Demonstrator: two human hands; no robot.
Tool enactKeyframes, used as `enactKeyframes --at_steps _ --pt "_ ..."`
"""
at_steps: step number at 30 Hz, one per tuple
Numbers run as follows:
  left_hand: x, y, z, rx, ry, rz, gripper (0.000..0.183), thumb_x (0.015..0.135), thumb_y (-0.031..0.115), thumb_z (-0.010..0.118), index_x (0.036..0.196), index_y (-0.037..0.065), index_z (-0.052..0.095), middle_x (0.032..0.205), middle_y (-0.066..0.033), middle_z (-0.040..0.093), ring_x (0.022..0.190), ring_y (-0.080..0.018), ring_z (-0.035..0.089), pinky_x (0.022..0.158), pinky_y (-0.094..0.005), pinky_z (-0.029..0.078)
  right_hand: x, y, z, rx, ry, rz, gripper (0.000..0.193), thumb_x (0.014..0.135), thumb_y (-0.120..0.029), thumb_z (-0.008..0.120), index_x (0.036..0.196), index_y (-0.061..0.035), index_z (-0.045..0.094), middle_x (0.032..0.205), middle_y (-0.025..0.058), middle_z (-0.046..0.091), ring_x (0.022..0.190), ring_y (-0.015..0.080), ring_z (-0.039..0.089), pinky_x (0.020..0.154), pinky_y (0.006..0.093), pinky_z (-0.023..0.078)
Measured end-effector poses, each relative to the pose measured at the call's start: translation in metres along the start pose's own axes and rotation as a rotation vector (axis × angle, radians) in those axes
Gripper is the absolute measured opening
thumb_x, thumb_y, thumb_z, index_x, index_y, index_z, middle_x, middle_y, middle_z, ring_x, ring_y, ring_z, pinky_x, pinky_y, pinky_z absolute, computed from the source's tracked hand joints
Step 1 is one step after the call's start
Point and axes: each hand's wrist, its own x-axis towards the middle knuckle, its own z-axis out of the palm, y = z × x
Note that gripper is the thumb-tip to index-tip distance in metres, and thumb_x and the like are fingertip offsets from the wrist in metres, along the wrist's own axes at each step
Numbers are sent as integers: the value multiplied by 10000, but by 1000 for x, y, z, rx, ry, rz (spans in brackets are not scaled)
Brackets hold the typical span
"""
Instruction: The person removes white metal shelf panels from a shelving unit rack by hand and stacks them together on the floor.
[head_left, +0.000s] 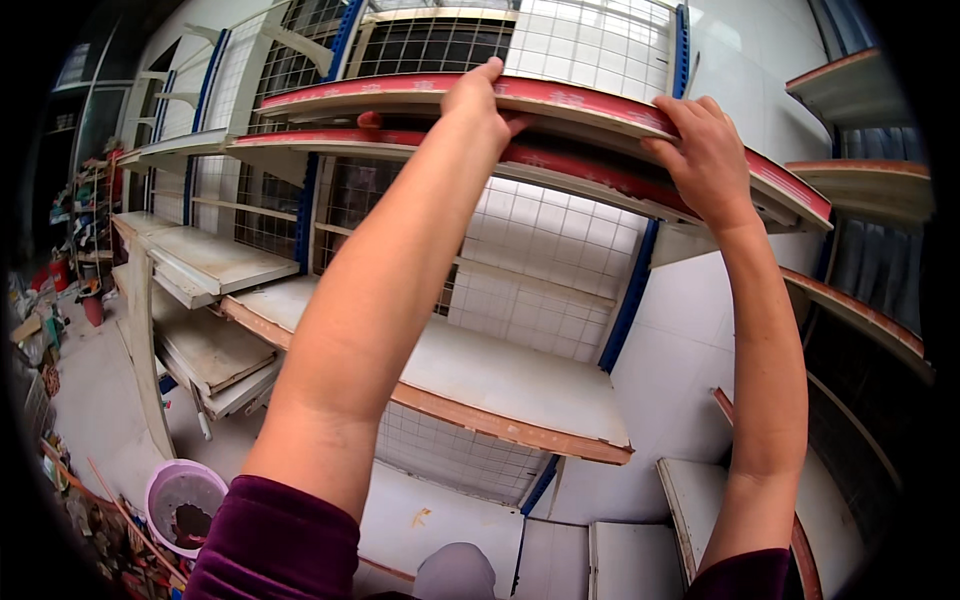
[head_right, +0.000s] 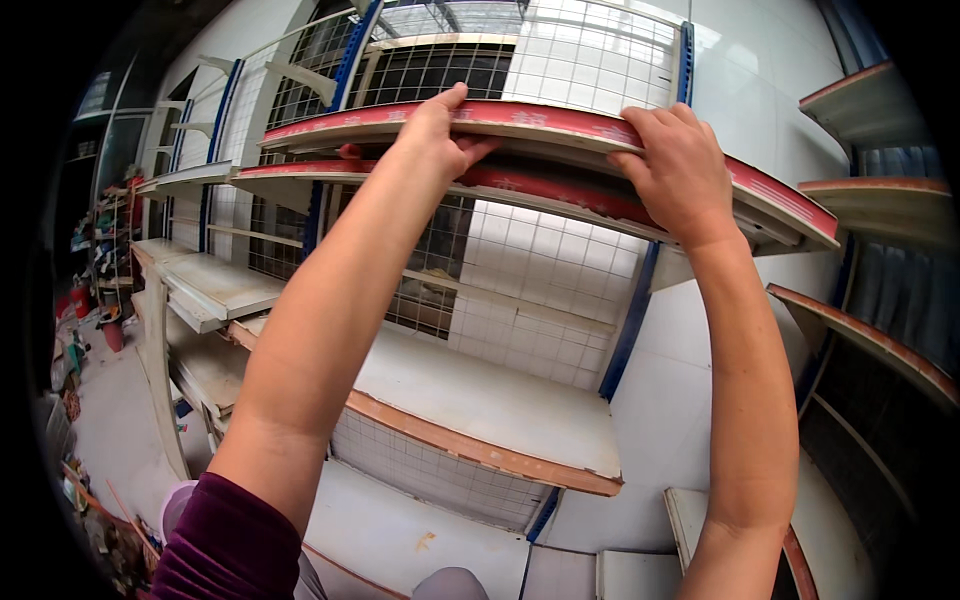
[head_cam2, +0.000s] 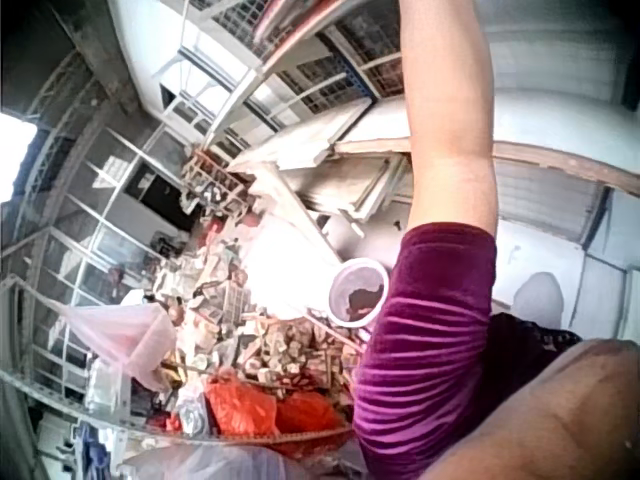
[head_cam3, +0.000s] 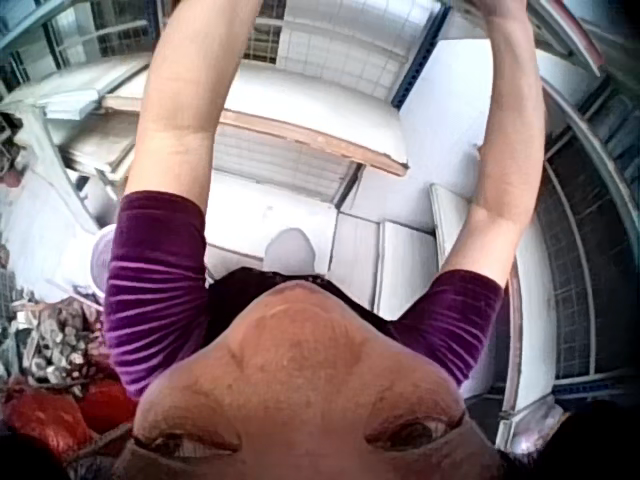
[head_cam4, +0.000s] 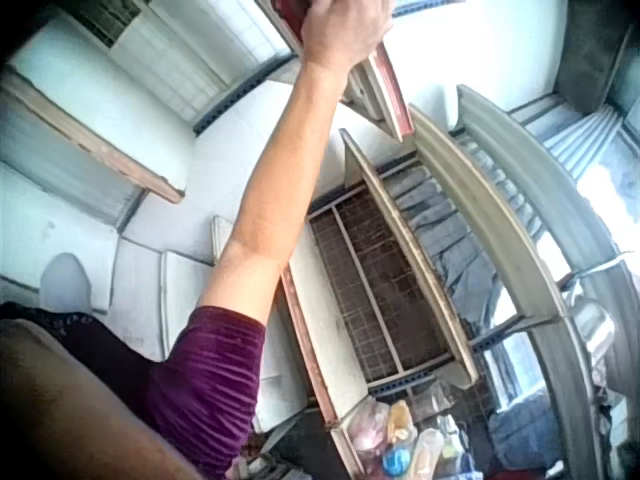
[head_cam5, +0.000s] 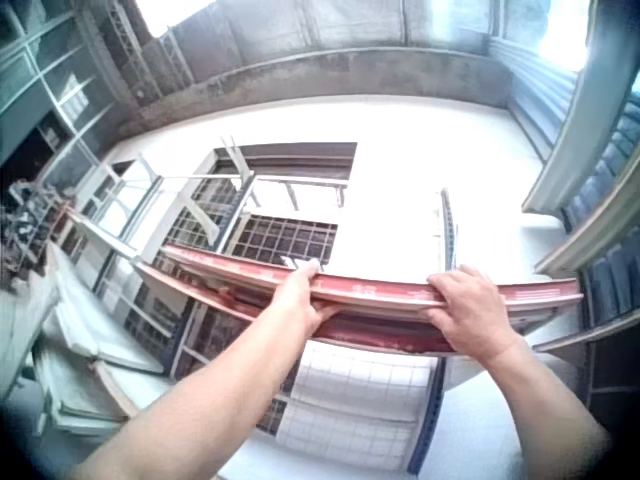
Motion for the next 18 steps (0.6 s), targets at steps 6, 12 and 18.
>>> enactKeyframes --at_steps 6,12,18 --pt "-11 9 16 -31 -66 2 288 848 174 582 1067 14 484 1078 -135 518 990 -286 533 923 -527 411 -4 -1 -18 -48 80 26 349 698 -163 672 1018 -58 579 891 64 598 870 234 514 776 334 412" --pt "-27 11 39 -100 -167 29 221 808 114 630 971 -13 550 1004 -102 546 884 -220 554 837 -419 496 -10 11 -44 -90 144 59 355 704 -136 661 1038 -63 568 890 67 595 840 241 520 764 343 415" --pt "-49 19 41 -154 -268 66 201 808 125 632 949 11 544 929 -84 558 854 -212 547 784 -406 507 -10 5 -67 -87 188 44 355 726 -119 644 1064 -55 558 896 78 590 842 240 524 759 348 420"
